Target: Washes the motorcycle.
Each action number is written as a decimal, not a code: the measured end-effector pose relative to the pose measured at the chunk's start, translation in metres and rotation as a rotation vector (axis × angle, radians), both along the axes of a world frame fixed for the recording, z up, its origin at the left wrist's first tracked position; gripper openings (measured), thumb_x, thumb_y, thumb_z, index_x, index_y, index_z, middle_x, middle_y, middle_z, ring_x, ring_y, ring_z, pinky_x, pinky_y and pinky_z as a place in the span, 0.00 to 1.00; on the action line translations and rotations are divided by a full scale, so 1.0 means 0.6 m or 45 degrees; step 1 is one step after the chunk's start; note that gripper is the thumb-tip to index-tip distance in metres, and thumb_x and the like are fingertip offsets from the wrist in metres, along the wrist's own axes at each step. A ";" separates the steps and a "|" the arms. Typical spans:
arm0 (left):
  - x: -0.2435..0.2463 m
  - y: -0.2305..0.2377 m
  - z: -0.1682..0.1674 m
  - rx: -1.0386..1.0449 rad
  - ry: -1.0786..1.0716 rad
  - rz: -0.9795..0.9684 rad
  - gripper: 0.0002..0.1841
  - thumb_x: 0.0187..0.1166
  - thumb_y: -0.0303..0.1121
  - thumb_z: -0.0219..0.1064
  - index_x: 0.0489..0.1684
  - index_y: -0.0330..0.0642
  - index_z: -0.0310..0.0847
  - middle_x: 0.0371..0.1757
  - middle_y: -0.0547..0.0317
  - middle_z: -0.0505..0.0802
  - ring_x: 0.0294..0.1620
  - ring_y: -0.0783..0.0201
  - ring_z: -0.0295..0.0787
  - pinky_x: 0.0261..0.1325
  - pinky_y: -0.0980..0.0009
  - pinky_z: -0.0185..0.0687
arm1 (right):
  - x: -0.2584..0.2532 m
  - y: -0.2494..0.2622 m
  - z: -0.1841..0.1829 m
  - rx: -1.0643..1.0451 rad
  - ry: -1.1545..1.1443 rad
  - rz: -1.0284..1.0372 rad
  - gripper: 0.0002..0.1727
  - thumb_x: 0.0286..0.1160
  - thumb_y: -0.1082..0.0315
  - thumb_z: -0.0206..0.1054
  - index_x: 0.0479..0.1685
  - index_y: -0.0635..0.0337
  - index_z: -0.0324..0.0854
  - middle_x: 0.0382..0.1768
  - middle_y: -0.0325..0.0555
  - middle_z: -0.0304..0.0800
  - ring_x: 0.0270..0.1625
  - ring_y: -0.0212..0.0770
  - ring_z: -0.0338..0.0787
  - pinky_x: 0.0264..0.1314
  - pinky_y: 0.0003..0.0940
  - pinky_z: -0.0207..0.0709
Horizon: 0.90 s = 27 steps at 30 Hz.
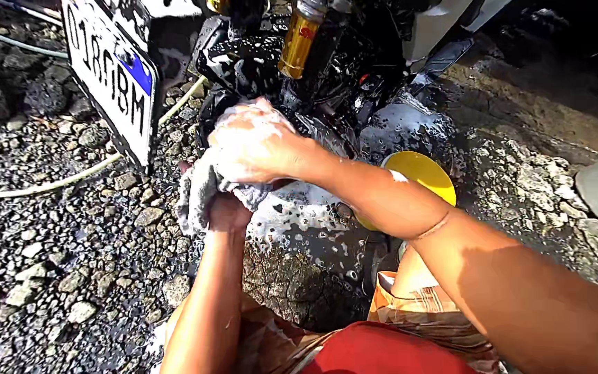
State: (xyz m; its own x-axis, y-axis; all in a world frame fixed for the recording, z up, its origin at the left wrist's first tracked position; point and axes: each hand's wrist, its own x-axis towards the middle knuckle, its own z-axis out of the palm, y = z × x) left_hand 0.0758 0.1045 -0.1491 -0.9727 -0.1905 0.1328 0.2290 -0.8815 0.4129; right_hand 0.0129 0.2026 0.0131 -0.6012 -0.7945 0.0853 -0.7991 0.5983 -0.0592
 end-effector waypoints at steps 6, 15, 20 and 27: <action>-0.023 0.025 0.007 -0.451 0.001 0.261 0.30 0.92 0.56 0.31 0.75 0.52 0.71 0.71 0.63 0.85 0.74 0.64 0.79 0.77 0.56 0.75 | -0.050 0.127 -0.027 -0.605 -0.194 0.140 0.26 0.75 0.70 0.59 0.75 0.60 0.80 0.73 0.50 0.85 0.80 0.43 0.78 0.87 0.43 0.65; -0.034 0.076 0.005 -1.369 0.048 0.789 0.47 0.81 0.62 0.60 0.92 0.37 0.48 0.87 0.52 0.70 0.84 0.67 0.69 0.86 0.65 0.67 | -0.061 0.454 -0.052 -1.230 -0.961 -0.501 0.18 0.89 0.64 0.49 0.67 0.50 0.81 0.45 0.36 0.91 0.44 0.30 0.90 0.46 0.30 0.87; -0.068 0.059 -0.027 -1.282 0.227 0.982 0.54 0.78 0.67 0.60 0.87 0.27 0.44 0.85 0.48 0.68 0.86 0.63 0.65 0.89 0.61 0.61 | -0.073 0.671 -0.104 -1.278 -0.757 -1.376 0.11 0.87 0.64 0.49 0.52 0.49 0.79 0.34 0.30 0.86 0.33 0.25 0.85 0.35 0.26 0.83; -0.039 0.034 -0.093 -0.910 -0.009 0.760 0.30 0.76 0.59 0.64 0.55 0.37 0.73 0.44 0.62 0.90 0.51 0.69 0.89 0.59 0.66 0.85 | -0.090 0.856 -0.432 -0.560 -1.448 -1.802 0.40 0.82 0.45 0.65 0.92 0.44 0.57 0.77 0.58 0.76 0.73 0.58 0.81 0.69 0.63 0.78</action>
State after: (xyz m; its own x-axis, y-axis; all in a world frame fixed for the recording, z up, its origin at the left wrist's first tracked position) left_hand 0.0526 0.1248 -0.2046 -0.7413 -0.5346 0.4058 0.5579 -0.1547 0.8153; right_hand -0.0409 0.7162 -0.2462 -0.6197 0.2461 -0.7453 0.7419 0.4936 -0.4539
